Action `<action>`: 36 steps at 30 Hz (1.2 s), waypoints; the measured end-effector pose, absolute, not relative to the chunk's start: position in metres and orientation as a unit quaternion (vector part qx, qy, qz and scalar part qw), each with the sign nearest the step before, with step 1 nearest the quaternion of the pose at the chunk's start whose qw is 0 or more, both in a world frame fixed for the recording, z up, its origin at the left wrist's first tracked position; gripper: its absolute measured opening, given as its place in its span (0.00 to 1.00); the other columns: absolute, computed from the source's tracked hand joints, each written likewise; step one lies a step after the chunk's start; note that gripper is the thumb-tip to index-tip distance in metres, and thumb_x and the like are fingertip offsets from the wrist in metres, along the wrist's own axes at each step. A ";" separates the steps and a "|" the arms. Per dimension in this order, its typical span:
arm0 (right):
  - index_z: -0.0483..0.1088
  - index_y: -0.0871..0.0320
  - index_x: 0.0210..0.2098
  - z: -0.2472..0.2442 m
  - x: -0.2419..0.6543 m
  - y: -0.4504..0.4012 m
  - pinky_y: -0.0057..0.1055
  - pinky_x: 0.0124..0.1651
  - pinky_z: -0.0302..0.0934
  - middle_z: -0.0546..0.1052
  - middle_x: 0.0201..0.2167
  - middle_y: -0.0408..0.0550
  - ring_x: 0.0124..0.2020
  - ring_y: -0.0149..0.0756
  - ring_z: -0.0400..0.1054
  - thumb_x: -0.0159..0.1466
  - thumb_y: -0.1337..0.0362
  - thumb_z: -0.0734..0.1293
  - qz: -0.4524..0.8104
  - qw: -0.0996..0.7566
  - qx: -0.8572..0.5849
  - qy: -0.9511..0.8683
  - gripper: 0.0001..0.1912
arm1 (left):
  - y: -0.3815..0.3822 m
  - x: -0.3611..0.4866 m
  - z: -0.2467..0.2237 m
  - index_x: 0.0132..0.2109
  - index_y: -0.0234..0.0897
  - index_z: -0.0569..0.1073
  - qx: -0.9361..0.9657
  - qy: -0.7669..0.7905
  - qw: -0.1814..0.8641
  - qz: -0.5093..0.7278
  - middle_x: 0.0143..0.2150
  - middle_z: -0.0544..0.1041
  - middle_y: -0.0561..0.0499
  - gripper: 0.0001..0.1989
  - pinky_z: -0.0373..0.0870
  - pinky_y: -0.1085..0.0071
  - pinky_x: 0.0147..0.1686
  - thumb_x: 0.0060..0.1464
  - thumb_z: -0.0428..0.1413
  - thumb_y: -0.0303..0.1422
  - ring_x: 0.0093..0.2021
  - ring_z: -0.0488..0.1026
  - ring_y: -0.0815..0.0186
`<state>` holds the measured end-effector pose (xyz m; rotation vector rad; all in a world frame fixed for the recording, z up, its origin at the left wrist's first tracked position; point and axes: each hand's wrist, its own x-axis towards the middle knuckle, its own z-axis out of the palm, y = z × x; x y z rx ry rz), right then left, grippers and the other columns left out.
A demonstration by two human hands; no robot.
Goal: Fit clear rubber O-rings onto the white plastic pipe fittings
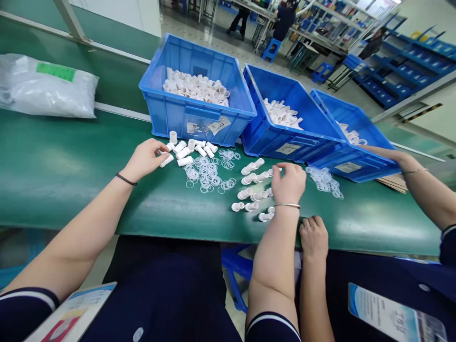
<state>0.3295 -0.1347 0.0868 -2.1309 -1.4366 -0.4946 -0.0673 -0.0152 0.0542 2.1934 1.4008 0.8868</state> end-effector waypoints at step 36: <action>0.63 0.56 0.36 0.034 0.142 -0.085 0.33 0.39 0.60 0.70 0.33 0.48 0.35 0.36 0.64 0.68 0.64 0.56 0.028 0.424 -0.538 -0.727 0.07 | -0.052 -0.021 0.042 0.44 0.33 0.68 0.479 0.336 0.727 0.359 0.41 0.71 0.50 0.21 0.65 0.72 0.38 0.43 0.65 0.31 0.36 0.68 0.72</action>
